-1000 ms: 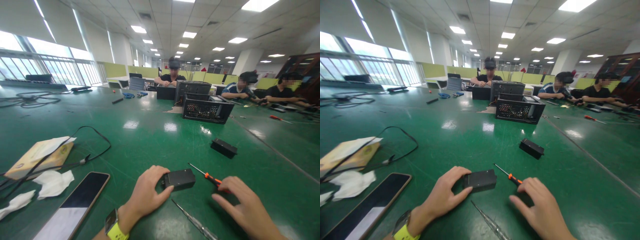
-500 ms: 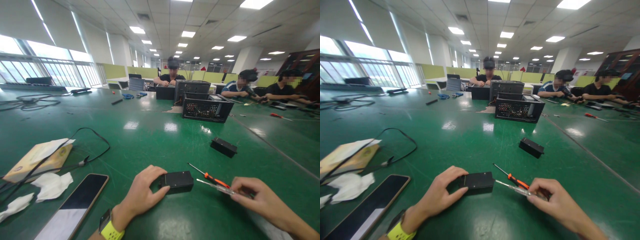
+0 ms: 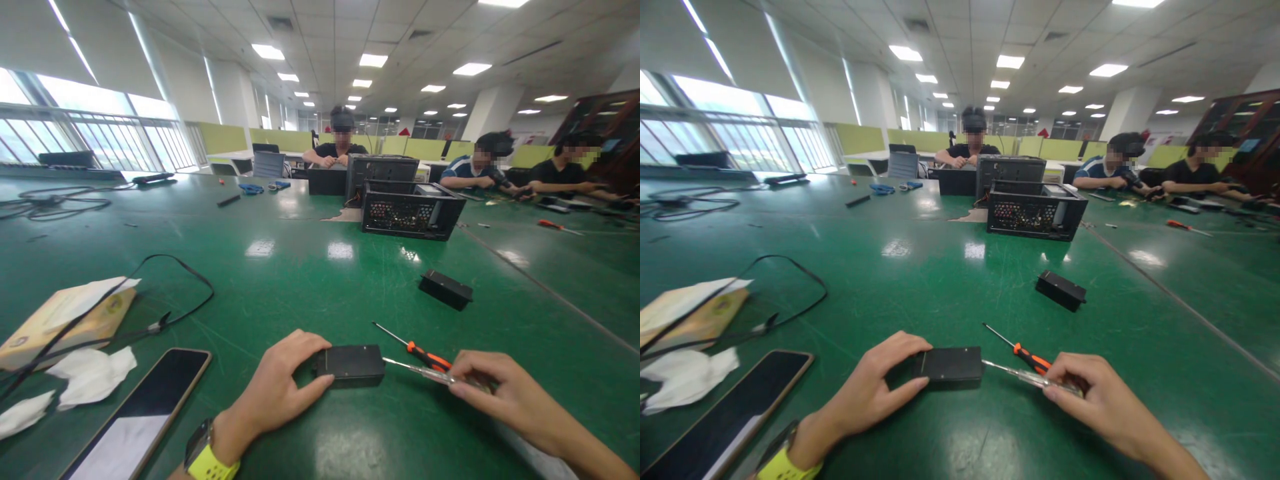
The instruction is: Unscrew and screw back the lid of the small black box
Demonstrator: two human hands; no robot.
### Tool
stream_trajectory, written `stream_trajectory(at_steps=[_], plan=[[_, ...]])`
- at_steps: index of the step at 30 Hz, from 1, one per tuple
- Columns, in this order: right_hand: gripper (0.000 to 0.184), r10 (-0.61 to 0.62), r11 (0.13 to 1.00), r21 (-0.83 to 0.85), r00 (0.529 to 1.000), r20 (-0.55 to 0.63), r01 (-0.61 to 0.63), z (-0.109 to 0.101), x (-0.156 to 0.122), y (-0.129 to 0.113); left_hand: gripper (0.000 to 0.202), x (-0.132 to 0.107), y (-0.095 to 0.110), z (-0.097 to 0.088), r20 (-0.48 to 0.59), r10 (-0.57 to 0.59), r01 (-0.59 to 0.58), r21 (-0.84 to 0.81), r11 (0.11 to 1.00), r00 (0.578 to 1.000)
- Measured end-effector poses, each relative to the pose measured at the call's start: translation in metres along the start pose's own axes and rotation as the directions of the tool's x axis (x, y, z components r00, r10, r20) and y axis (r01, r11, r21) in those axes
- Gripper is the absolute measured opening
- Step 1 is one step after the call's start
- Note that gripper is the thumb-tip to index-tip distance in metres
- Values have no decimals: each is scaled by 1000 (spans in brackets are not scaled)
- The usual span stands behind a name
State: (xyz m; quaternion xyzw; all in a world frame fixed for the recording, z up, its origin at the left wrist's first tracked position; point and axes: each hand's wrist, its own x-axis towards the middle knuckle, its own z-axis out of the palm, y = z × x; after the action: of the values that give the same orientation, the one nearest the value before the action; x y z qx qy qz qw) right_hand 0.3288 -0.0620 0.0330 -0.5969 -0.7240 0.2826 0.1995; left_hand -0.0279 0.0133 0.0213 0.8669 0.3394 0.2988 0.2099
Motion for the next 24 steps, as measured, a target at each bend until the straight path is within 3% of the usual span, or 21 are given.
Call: stream_trajectory(at_steps=[6, 17, 24], plan=[[33, -4, 1000, -11, 999, 41, 5, 0, 0, 1, 26, 0, -2, -2, 27, 17, -16, -6, 1000, 1000], [31, -37, 999, -16, 999, 7, 37, -4, 1, -1, 27, -1, -1, -4, 40, 20, -20, -19, 1000, 999], [28, -167, 984, -57, 986, 9, 167, -17, 15, -4, 27, -1, -4, -6, 81, 28, -24, -45, 999, 996]])
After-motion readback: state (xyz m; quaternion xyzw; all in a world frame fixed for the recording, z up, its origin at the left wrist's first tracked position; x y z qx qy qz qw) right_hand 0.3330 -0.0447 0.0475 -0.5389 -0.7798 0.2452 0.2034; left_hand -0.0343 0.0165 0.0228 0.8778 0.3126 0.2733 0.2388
